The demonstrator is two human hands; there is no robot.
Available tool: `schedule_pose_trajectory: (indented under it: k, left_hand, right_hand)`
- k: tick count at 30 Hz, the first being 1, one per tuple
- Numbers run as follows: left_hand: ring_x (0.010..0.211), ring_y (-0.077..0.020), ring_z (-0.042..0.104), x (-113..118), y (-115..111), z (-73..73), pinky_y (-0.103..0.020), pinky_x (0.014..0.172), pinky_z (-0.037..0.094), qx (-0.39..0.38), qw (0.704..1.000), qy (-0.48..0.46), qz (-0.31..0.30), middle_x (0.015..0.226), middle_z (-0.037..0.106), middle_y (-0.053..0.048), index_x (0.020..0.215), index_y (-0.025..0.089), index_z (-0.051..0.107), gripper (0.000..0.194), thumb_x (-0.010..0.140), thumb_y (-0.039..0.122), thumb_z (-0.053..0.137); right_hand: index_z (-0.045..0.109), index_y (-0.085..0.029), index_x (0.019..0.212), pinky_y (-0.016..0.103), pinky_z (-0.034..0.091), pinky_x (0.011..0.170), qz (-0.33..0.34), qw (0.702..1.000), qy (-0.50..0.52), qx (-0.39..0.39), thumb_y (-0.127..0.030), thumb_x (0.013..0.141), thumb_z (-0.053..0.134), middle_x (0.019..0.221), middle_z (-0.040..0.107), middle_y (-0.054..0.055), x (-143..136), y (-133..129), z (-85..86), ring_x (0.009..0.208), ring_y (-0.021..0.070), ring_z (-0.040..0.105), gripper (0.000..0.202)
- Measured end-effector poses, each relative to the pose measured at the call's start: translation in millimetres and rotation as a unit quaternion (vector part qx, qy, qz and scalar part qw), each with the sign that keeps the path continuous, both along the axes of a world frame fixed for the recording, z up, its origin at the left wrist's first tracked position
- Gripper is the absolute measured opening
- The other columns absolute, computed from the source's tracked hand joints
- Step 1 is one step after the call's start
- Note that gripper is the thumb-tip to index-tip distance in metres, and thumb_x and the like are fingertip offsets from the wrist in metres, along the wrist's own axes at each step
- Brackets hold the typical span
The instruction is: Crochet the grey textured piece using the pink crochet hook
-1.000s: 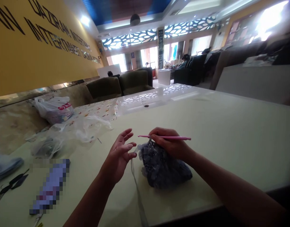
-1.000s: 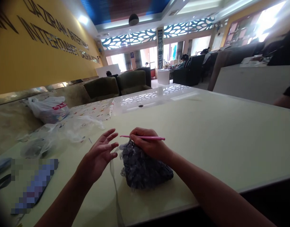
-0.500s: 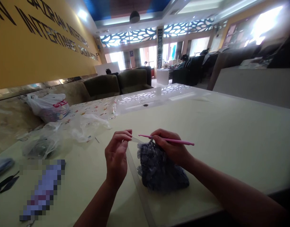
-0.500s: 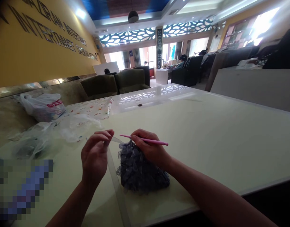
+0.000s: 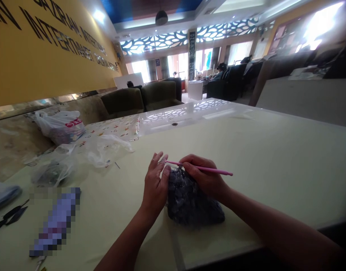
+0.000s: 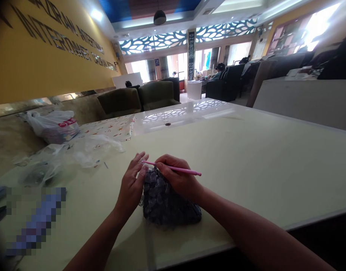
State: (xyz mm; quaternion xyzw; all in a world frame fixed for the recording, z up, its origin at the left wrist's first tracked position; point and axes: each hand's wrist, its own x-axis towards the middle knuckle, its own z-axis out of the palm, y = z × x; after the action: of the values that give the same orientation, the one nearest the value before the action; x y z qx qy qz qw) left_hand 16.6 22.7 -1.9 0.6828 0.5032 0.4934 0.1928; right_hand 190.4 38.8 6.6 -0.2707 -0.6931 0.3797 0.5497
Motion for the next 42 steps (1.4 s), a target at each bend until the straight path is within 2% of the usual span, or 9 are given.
schedule_pose_trajectory:
  k: [7,10,14,21,29,34,37,39,42]
  left_hand:
    - [0.093,-0.0132,0.067,3,-6,1.9,-0.026,0.085,0.051,-0.195,0.907,-0.357,-0.109,0.117,0.071,-0.003,0.145,0.034,0.048,0.058,0.090,0.034,0.065]
    - [0.063,-0.0053,0.056,6,-7,3.8,-0.017,0.065,0.045,-0.204,0.880,-0.421,-0.086,0.077,0.067,0.004,0.137,0.030,0.059,0.057,0.082,0.031,0.074]
    - [0.053,-0.0061,0.048,8,-9,5.4,-0.019,0.058,0.041,-0.212,0.880,-0.421,-0.050,0.060,0.060,0.005,0.126,0.024,0.069,0.049,0.081,0.042,0.074]
    - [0.093,-0.0154,0.064,4,-15,11.7,-0.024,0.078,0.048,-0.210,0.900,-0.376,-0.060,0.126,0.069,-0.010,0.063,0.015,0.074,0.055,0.089,0.060,0.057]
    - [0.056,-0.0079,0.054,-3,-13,4.9,-0.020,0.057,0.043,-0.272,0.857,-0.430,-0.082,0.068,0.067,-0.001,0.127,0.021,0.067,0.060,0.085,0.063,0.061]
    - [0.051,-0.0070,0.049,-10,-12,2.2,-0.020,0.052,0.039,-0.287,0.870,-0.389,-0.096,0.062,0.063,-0.001,0.120,0.018,0.071,0.064,0.085,0.069,0.056]
    - [0.071,-0.0127,0.063,-16,-12,6.1,-0.022,0.061,0.047,-0.285,0.887,-0.338,-0.134,0.096,0.074,-0.012,0.102,0.015,0.077,0.064,0.083,0.072,0.055]
    - [0.103,-0.0230,0.066,-19,-12,9.4,-0.029,0.080,0.053,-0.280,0.888,-0.319,-0.177,0.134,0.064,-0.015,0.094,0.016,0.079,0.060,0.081,0.071,0.059]
    - [0.131,-0.0346,0.052,-22,-12,12.4,-0.042,0.105,0.045,-0.289,0.886,-0.286,-0.222,0.152,0.050,-0.011,0.093,0.020,0.079,0.043,0.074,0.058,0.076]
  right_hand:
    - [0.069,-0.017,0.086,0.020,0.040,0.056,0.042,0.999,0.002,-0.025,-0.026,0.093,0.057,0.069,0.060,-0.002,-1,-2,-0.9,0.061,0.0087,0.049,0.016]
    - [0.070,-0.018,0.088,0.021,0.042,0.058,0.040,0.999,-0.011,-0.023,-0.026,0.093,0.057,0.071,0.062,-0.001,-2,-2,-3.0,0.063,0.0095,0.050,0.017]
    - [0.071,-0.018,0.090,0.020,0.042,0.057,0.026,0.999,-0.029,0.004,-0.025,0.093,0.056,0.071,0.063,0.000,-2,-5,-5.9,0.063,0.0093,0.051,0.017]
    - [0.068,-0.017,0.091,0.021,0.045,0.057,-0.031,0.998,-0.040,0.047,-0.025,0.093,0.055,0.071,0.065,0.000,-5,-8,-7.7,0.061,0.0099,0.054,0.016]
    - [0.069,-0.017,0.095,0.021,0.048,0.059,-0.004,0.997,-0.056,0.055,-0.026,0.095,0.054,0.074,0.068,0.001,-5,-8,-7.8,0.063,0.0104,0.058,0.017]
    - [0.069,-0.017,0.097,0.021,0.049,0.062,0.005,0.996,-0.060,0.065,-0.025,0.096,0.055,0.080,0.071,0.003,-5,-7,-11.2,0.068,0.0110,0.062,0.016]
    - [0.069,-0.016,0.096,0.021,0.047,0.060,0.011,0.995,-0.065,0.075,-0.024,0.095,0.055,0.077,0.070,0.002,-6,-7,-11.9,0.065,0.0102,0.060,0.016]
    - [0.069,-0.016,0.096,0.020,0.047,0.059,0.016,0.994,-0.066,0.083,-0.023,0.095,0.056,0.076,0.069,0.001,-6,-7,-11.4,0.063,0.0094,0.059,0.015]
    - [0.069,-0.017,0.098,0.020,0.048,0.062,0.031,0.993,-0.067,0.087,-0.022,0.096,0.055,0.080,0.071,0.001,-7,-6,-10.8,0.066,0.0094,0.061,0.015]
